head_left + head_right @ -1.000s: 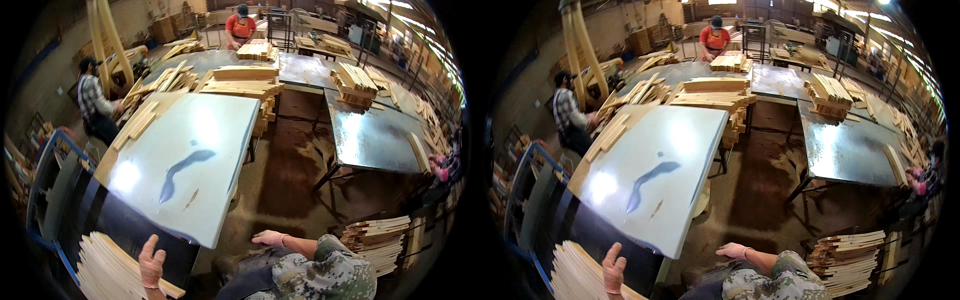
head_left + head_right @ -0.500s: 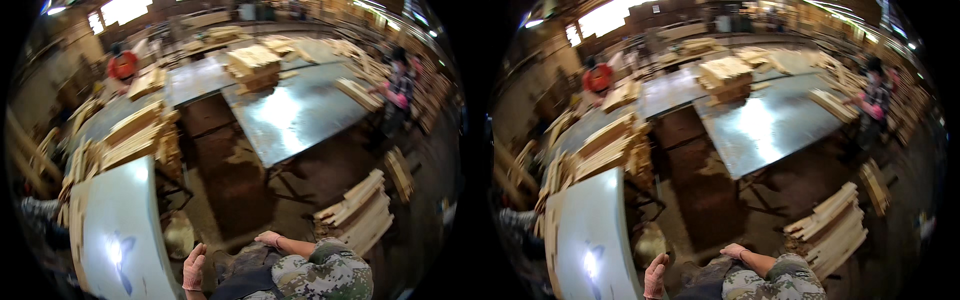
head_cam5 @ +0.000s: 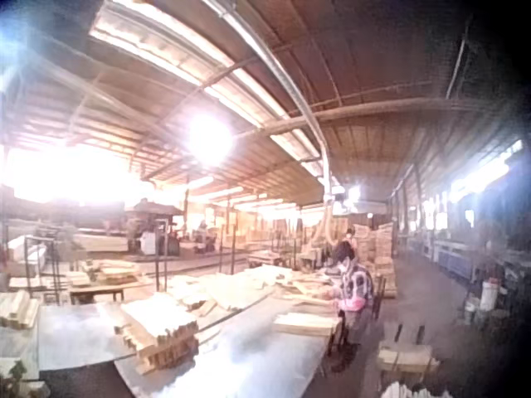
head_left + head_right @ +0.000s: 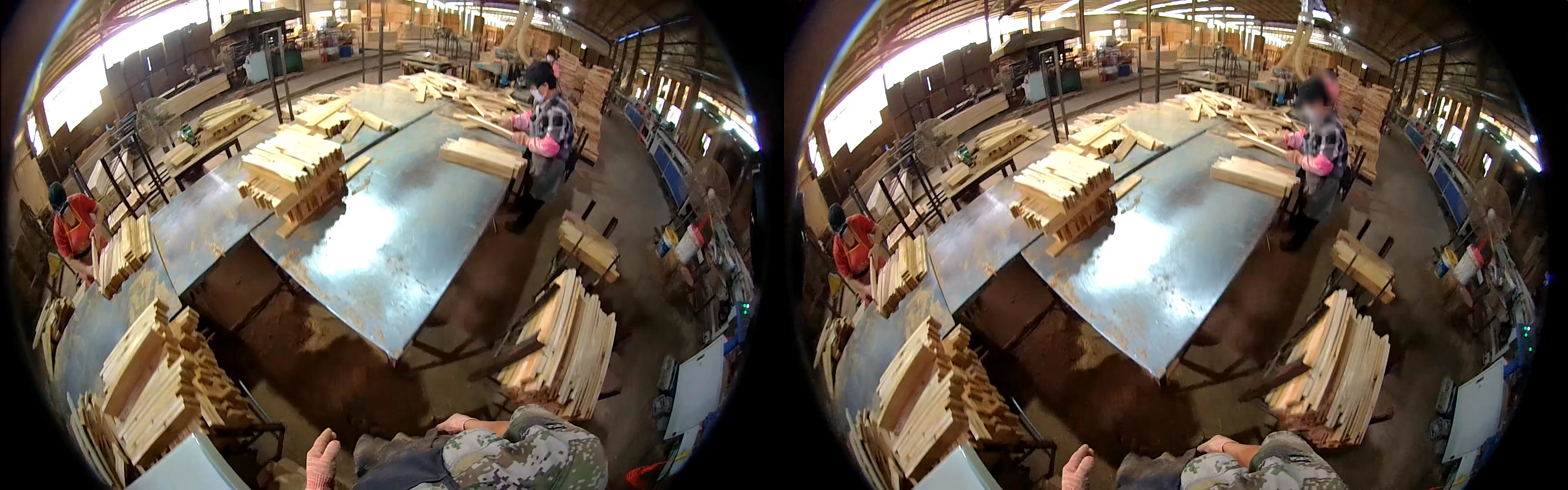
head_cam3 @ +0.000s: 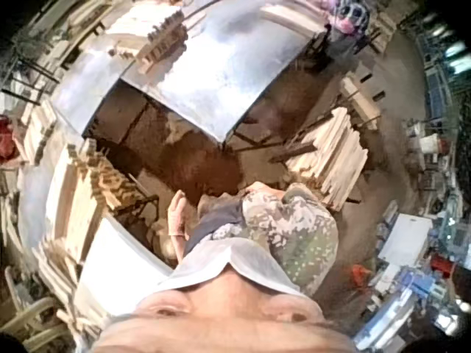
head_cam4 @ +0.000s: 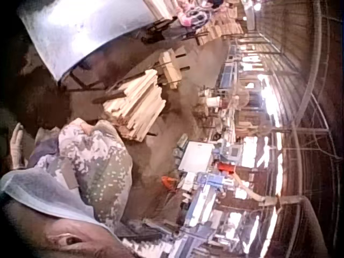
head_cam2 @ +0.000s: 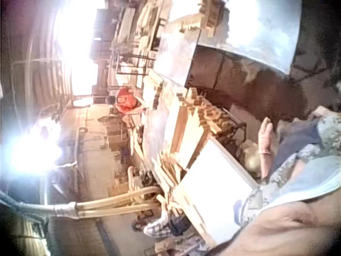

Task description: The person gathers stacks of light-colored wooden planks from a metal table and moves them to a conveyor belt. They repeatedly pick up bundles of planks, walk to the conveyor, and place them onto the belt, then return to the table to repeat the process.

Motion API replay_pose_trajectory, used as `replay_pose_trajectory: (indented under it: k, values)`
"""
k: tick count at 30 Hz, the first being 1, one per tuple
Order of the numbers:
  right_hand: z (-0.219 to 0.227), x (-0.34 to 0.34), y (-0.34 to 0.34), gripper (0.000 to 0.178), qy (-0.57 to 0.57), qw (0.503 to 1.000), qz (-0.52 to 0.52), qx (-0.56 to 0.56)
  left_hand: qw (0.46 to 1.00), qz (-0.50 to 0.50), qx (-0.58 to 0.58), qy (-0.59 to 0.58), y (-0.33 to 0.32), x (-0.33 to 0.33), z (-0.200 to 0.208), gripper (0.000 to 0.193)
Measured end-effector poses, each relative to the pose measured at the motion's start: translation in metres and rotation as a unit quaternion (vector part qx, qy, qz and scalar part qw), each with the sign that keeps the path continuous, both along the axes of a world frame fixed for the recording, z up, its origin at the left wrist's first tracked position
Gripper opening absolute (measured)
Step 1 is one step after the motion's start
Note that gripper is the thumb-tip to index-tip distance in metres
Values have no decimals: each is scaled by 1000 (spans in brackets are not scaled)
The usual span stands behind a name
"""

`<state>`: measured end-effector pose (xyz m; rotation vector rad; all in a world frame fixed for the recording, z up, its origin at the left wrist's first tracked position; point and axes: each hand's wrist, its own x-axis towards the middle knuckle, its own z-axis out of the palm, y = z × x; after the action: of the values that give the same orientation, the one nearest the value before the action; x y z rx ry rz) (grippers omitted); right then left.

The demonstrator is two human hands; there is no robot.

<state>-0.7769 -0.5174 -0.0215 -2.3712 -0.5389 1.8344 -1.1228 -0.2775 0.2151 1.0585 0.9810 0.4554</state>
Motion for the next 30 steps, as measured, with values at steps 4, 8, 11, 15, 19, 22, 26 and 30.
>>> replay_pose_trajectory:
  k: [4, 8, 11, 15, 19, 22, 26, 30]
  values:
    - [16, 25, 106, 67, -39, 995, 82, 47, 999, -40, 2, 25, 115, 31, -12, 67]
    - [73, 21, 237, 55, -16, 987, -59, 150, 990, -102, 71, 68, 199, 56, 33, 70]
    - [87, 7, 310, 40, 60, 972, -122, 193, 990, -122, 47, 49, 240, 78, 52, 71]
    - [30, 3, 390, 50, 98, 970, -35, 221, 986, -156, 22, 46, 273, 90, 37, 72]
    - [58, -4, 461, 46, 101, 962, -37, 251, 992, -121, -20, 4, 308, 88, 4, 65]
    - [61, 15, 528, 42, 135, 968, -29, 210, 995, -100, -7, -8, 357, 94, -8, 65]
    - [101, 40, 630, 43, 138, 961, 45, 236, 998, -51, -38, 7, 435, 117, 21, 66]
    - [147, 55, 734, 61, 126, 951, 107, 261, 997, -45, -12, 61, 510, 141, 43, 66]
